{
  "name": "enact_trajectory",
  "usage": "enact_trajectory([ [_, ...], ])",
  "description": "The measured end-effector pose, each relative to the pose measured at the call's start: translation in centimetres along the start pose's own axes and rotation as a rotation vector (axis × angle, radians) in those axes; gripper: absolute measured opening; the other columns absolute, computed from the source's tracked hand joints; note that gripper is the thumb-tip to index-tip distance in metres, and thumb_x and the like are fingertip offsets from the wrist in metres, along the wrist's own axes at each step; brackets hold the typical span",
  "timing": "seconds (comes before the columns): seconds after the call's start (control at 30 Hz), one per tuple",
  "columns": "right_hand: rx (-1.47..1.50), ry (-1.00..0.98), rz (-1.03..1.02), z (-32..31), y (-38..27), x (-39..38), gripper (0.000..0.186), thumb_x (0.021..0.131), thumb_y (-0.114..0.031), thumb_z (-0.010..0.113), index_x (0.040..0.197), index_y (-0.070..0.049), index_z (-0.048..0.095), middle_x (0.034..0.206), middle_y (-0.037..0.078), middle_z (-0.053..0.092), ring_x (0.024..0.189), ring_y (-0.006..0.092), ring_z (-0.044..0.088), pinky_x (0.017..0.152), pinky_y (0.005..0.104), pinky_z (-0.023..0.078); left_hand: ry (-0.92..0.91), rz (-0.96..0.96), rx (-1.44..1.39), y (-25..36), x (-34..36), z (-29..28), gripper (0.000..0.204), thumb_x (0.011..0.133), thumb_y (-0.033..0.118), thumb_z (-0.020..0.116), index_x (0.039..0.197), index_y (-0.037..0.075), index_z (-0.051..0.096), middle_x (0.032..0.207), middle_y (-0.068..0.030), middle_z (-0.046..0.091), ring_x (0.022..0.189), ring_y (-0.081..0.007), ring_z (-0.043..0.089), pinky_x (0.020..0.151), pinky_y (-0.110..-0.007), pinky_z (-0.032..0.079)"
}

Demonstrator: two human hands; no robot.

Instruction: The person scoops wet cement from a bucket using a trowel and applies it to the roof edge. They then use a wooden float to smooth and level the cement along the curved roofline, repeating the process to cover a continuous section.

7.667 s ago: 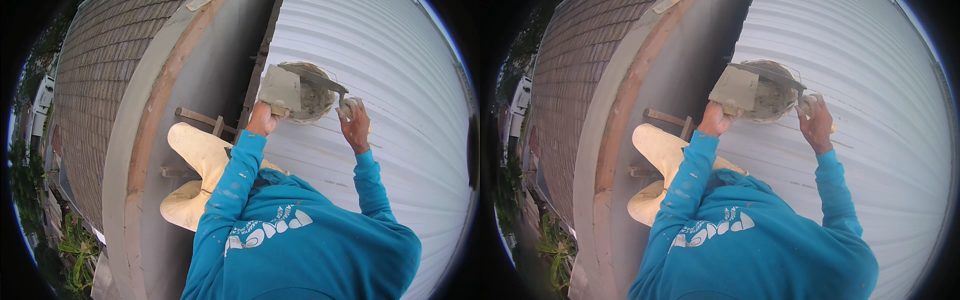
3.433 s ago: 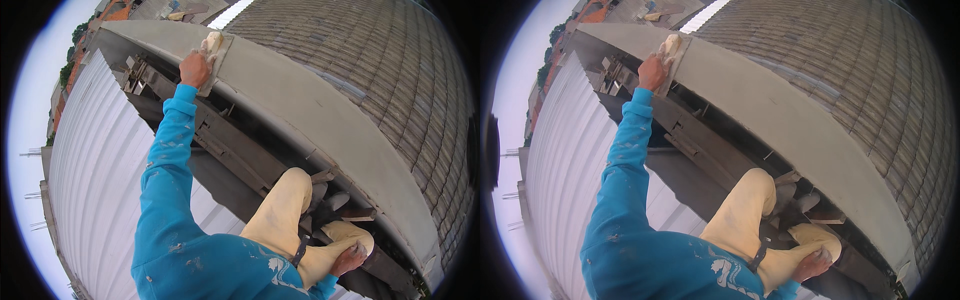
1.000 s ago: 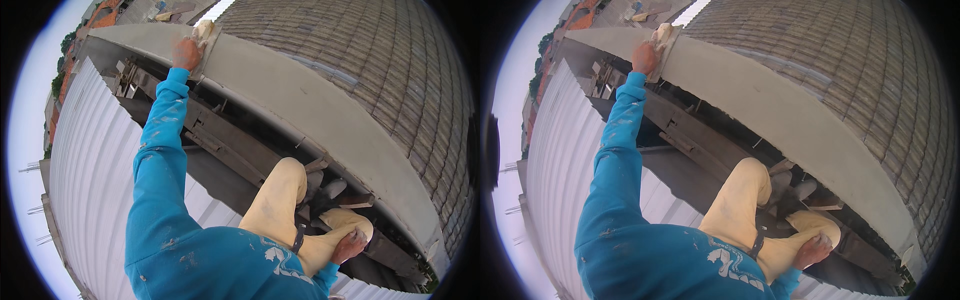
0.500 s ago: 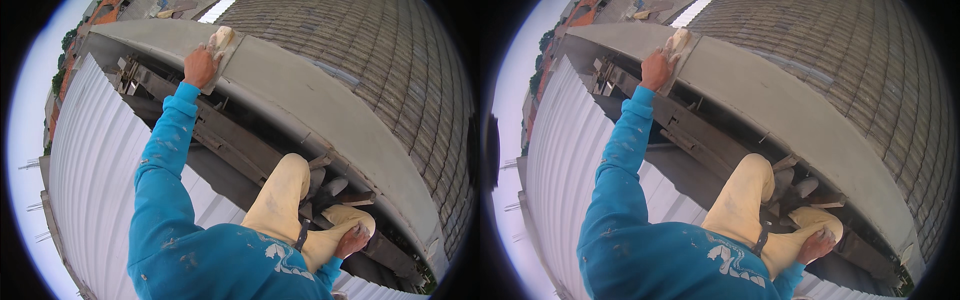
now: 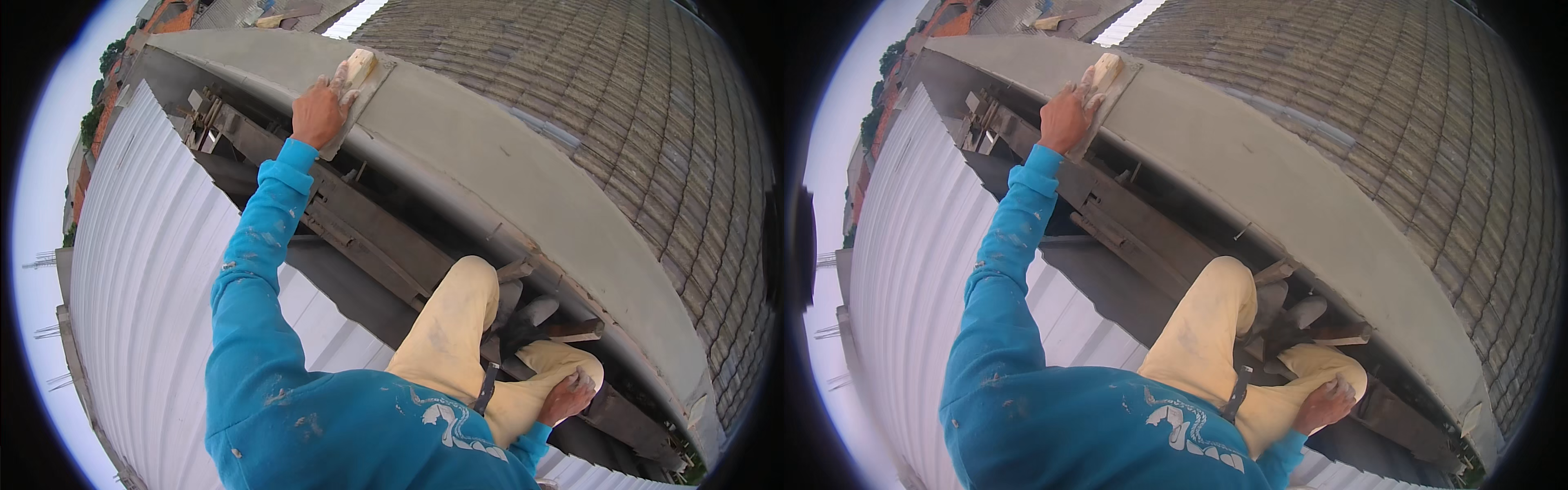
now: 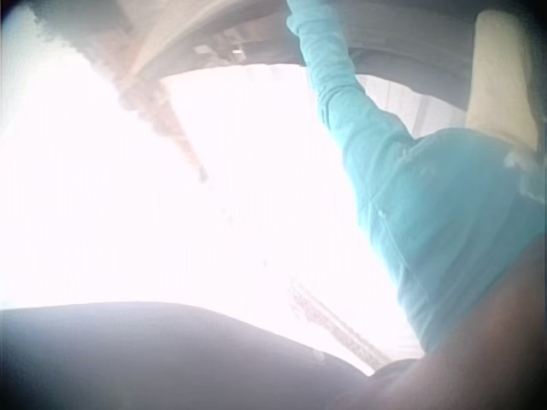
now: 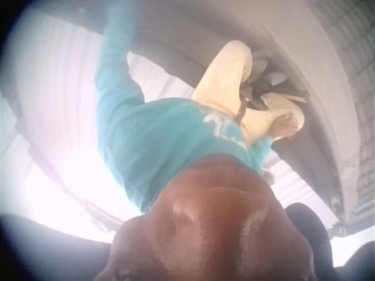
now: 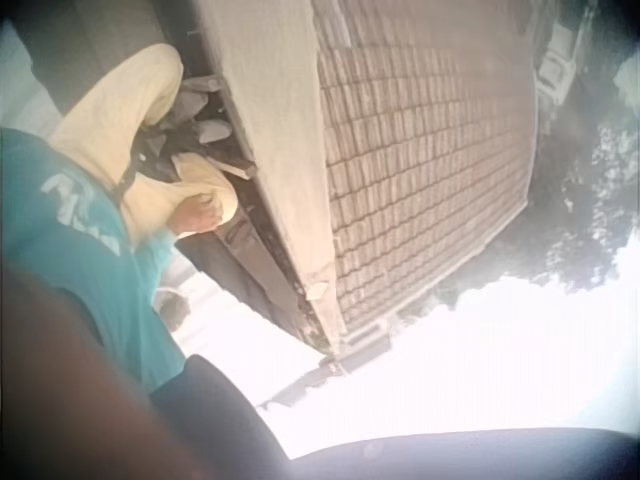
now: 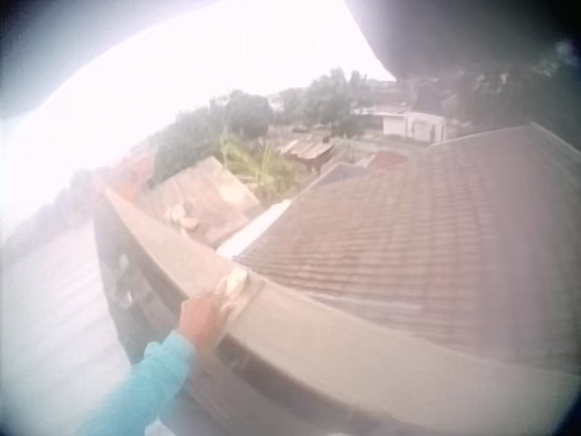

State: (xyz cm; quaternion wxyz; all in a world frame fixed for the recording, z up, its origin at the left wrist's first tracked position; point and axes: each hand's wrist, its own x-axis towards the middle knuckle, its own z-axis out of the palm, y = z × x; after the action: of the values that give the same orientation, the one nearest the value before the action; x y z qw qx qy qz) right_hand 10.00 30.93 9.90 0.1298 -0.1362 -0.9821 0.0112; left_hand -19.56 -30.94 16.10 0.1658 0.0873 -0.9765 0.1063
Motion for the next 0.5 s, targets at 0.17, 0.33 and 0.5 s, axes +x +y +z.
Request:
enact_trajectory([
  [0.17,0.084,0.049,-0.079,-0.1,0.4,1.1,0.018,0.09,-0.017,0.055,0.102,-0.011,0.067,0.101,0.008,0.061,0.098,0.0294,0.056,0.083,0.0434,0.043,-0.175,-0.282,0.1,-8.5,7.9,4.2,0.061,0.091,0.047,0.057,0.141,0.013,0.048,0.109,-0.0202,0.065,0.091,-0.0377,0.067,0.073,-0.048,0.054],
  [0.33,-0.004,-0.041,0.032,-0.1,-0.5,0.2,0.018,0.089,-0.017,0.056,0.102,-0.011,0.067,0.101,0.008,0.061,0.098,0.0291,0.056,0.084,0.0432,0.043,-0.029,-0.024,0.055,-4.4,2.8,2.4,0.061,0.092,0.045,0.058,0.144,0.016,0.045,0.106,-0.0207,0.065,0.09,-0.0369,0.067,0.074,-0.047,0.054],
  [0.5,-0.026,-0.093,0.054,-0.3,-0.4,0.4,0.019,0.091,-0.018,0.056,0.103,-0.008,0.067,0.105,0.011,0.062,0.102,0.0315,0.056,0.087,0.0457,0.043,-0.082,-0.21,0.089,-8.5,5.4,4.2,0.062,0.091,0.045,0.058,0.144,0.015,0.045,0.105,-0.0205,0.066,0.088,-0.0379,0.067,0.073,-0.048,0.054],
])
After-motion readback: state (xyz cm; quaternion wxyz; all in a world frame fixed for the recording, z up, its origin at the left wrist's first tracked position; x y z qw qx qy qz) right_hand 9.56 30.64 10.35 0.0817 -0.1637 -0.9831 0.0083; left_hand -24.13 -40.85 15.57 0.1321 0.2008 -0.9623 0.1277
